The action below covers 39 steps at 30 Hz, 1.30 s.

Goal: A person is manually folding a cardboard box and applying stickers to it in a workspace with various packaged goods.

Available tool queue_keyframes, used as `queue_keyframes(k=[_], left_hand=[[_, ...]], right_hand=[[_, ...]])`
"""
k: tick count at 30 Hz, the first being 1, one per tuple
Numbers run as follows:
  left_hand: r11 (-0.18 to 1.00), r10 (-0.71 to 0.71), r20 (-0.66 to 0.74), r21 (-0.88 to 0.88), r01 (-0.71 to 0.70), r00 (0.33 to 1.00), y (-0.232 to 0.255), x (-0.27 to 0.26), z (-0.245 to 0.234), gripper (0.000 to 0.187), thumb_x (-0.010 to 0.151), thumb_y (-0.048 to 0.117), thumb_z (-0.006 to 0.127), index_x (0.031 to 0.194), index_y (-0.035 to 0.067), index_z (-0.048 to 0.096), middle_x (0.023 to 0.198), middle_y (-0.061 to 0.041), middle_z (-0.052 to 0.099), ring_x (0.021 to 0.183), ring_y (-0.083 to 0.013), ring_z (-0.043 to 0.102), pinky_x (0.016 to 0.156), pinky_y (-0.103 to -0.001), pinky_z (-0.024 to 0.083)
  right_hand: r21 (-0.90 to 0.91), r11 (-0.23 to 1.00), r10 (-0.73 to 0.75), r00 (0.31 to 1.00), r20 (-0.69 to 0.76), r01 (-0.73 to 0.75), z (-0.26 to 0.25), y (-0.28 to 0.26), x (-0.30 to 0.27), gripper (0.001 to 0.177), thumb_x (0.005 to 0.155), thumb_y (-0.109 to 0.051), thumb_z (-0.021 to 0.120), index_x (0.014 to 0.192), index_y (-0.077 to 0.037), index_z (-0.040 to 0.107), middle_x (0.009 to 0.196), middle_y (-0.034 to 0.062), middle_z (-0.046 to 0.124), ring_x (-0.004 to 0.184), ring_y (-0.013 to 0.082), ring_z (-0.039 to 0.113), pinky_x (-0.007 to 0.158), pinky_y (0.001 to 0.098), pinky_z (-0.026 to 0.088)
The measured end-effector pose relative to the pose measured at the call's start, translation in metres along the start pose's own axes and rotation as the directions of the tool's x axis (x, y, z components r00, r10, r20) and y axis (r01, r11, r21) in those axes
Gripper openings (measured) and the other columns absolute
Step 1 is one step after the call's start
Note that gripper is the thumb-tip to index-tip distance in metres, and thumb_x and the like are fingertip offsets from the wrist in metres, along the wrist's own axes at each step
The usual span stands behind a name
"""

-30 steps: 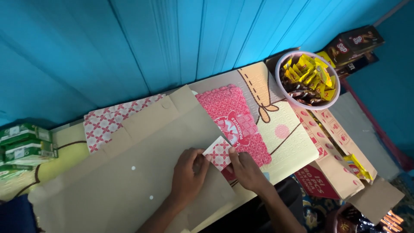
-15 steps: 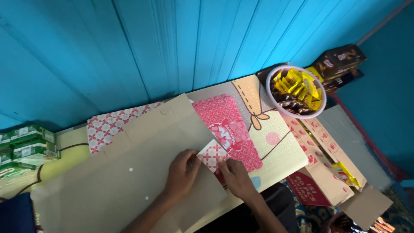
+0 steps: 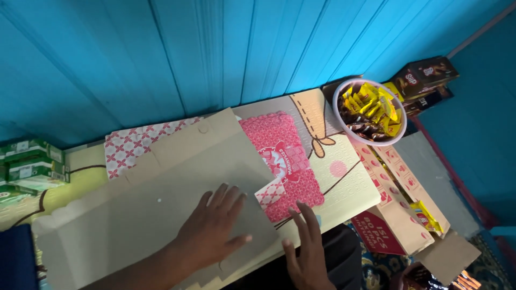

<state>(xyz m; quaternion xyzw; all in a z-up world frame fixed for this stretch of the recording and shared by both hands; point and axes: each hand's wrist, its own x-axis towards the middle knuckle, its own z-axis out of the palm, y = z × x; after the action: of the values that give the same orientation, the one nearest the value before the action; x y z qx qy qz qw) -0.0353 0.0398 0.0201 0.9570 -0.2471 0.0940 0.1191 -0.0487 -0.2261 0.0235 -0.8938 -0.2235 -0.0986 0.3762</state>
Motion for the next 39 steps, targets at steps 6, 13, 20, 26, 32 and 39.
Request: queue_keyframes(k=[6,13,20,26,32,39], left_hand=[[0.953,-0.024,0.266,0.298,-0.059,0.964,0.023,-0.015,0.007,0.129,0.063,0.1,0.074,0.152,0.012,0.041,0.163,-0.022,0.03,0.148,-0.0584,0.023,0.112,-0.074,0.024],[0.972,-0.128,0.456,0.235,0.02,0.881,0.043,-0.036,0.046,0.127,0.07,0.094,0.073,0.159,0.015,0.029,0.17,-0.024,0.009,0.148,-0.0666,0.008,0.109,-0.083,0.017],[0.902,0.03,-0.368,0.411,0.134,0.929,0.046,-0.088,0.062,0.065,0.108,0.051,0.012,0.155,0.02,0.045,0.159,-0.011,0.048,0.141,-0.039,0.051,0.104,-0.054,0.044],[0.898,-0.03,-0.311,0.409,0.162,0.95,0.033,-0.112,0.044,0.091,0.102,0.078,0.0,0.158,0.019,0.04,0.163,-0.014,0.041,0.146,-0.0413,0.043,0.11,-0.058,0.041],[0.896,-0.049,-0.265,0.415,0.16,0.963,0.034,-0.118,0.029,0.09,0.102,0.079,0.007,0.162,0.017,0.035,0.166,-0.015,0.037,0.151,-0.0399,0.037,0.119,-0.056,0.033],[0.908,-0.04,-0.271,0.393,0.149,0.962,0.032,-0.119,0.028,0.093,0.101,0.081,0.007,0.162,0.017,0.034,0.168,-0.014,0.034,0.153,-0.0383,0.034,0.121,-0.054,0.03]], right_hand=[[-0.204,0.965,-0.141,0.983,0.12,0.164,0.012,-0.017,0.037,0.067,0.106,-0.049,0.039,0.163,-0.016,0.027,0.174,0.0125,0.017,0.163,0.038,0.01,0.128,0.0566,0.009],[-0.344,0.914,-0.133,0.958,0.253,0.217,0.024,-0.012,0.048,0.067,0.105,-0.052,0.04,0.163,-0.019,0.03,0.175,0.0096,0.013,0.162,0.0339,0.006,0.122,0.0648,0.001],[-0.338,0.936,-0.093,0.995,0.038,0.1,0.038,0.036,-0.037,0.073,0.101,-0.054,0.041,0.162,-0.015,0.03,0.173,0.0171,0.019,0.163,0.0387,0.011,0.126,0.0623,0.003],[-0.275,0.96,-0.039,0.998,0.045,0.05,0.034,0.004,-0.007,0.072,0.103,-0.051,0.037,0.164,-0.016,0.023,0.175,0.0155,0.011,0.163,0.0382,0.001,0.125,0.062,-0.005],[-0.34,0.94,0.043,0.989,0.141,0.008,0.041,-0.024,0.052,0.068,0.1,-0.045,0.054,0.161,-0.024,0.032,0.175,0.0101,0.008,0.161,0.0383,0.002,0.118,0.0686,0.002],[-0.289,0.956,-0.031,0.995,0.094,0.057,0.039,-0.009,0.001,0.08,0.098,-0.045,0.055,0.165,-0.017,0.02,0.175,0.0163,0.005,0.162,0.0388,0.0,0.124,0.061,0.001]])
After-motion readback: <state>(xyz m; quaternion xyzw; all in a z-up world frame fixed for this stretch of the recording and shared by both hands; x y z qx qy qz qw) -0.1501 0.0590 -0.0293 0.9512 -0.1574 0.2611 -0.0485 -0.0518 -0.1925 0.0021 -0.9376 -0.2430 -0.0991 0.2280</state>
